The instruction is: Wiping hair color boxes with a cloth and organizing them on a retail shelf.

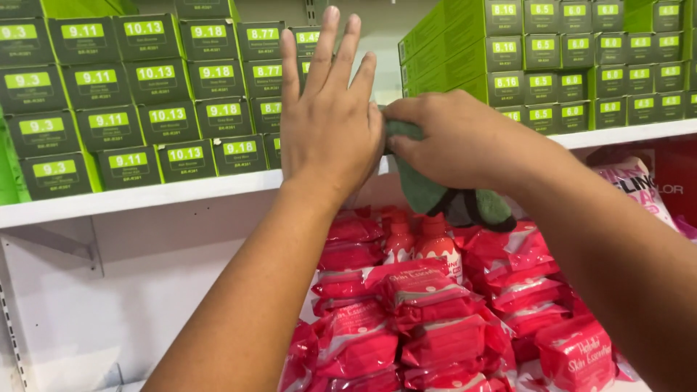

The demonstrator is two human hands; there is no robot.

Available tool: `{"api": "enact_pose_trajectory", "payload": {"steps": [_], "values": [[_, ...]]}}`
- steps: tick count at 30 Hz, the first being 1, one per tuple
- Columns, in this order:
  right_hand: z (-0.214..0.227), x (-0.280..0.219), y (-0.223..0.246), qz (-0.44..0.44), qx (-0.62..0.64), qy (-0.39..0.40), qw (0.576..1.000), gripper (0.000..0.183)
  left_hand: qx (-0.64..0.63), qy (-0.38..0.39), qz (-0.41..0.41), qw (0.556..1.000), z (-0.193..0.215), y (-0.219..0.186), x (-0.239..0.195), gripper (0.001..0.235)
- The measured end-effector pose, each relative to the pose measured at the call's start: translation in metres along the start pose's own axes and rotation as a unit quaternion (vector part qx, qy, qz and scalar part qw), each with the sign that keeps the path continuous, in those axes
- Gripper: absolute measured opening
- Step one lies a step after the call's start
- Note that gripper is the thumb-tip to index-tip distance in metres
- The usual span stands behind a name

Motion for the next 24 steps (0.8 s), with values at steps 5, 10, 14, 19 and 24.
{"api": "enact_pose_trajectory", "payload": {"steps": [5, 10, 14, 19, 24], "values": [[-0.043, 0.063, -0.027, -0.046, -0.040, 0.095, 0.994, 0.038, 0.014, 0.006, 0.019, 1.000, 0.001, 0.001, -0.002, 0.051], [-0.080, 0.111, -0.044, -0.052, -0.001, 0.200, 0.978, 0.037, 0.024, 0.026, 0.021, 0.999, 0.001, 0.000, -0.001, 0.055], [-0.096, 0.123, -0.052, 0.017, 0.049, 0.177, 0.983, 0.039, 0.035, 0.060, 0.040, 0.997, 0.001, -0.001, -0.001, 0.058], [-0.107, 0.124, -0.057, 0.083, 0.103, 0.157, 0.979, 0.042, 0.029, 0.045, 0.039, 0.998, -0.002, 0.001, -0.002, 0.056], [-0.097, 0.112, -0.056, -0.071, 0.031, 0.125, 0.989, 0.035, 0.008, 0.056, 0.061, 0.997, 0.001, 0.001, -0.001, 0.059]]}}
Point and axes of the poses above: each hand's wrist, its own x-axis towards the middle knuckle, its own z-axis out of the back of the hand, y = z × x, the point moved 2 cm from there along x, towards the middle knuckle, and after that the axes turned 13 degrees about -x, right-handed, at the moved point
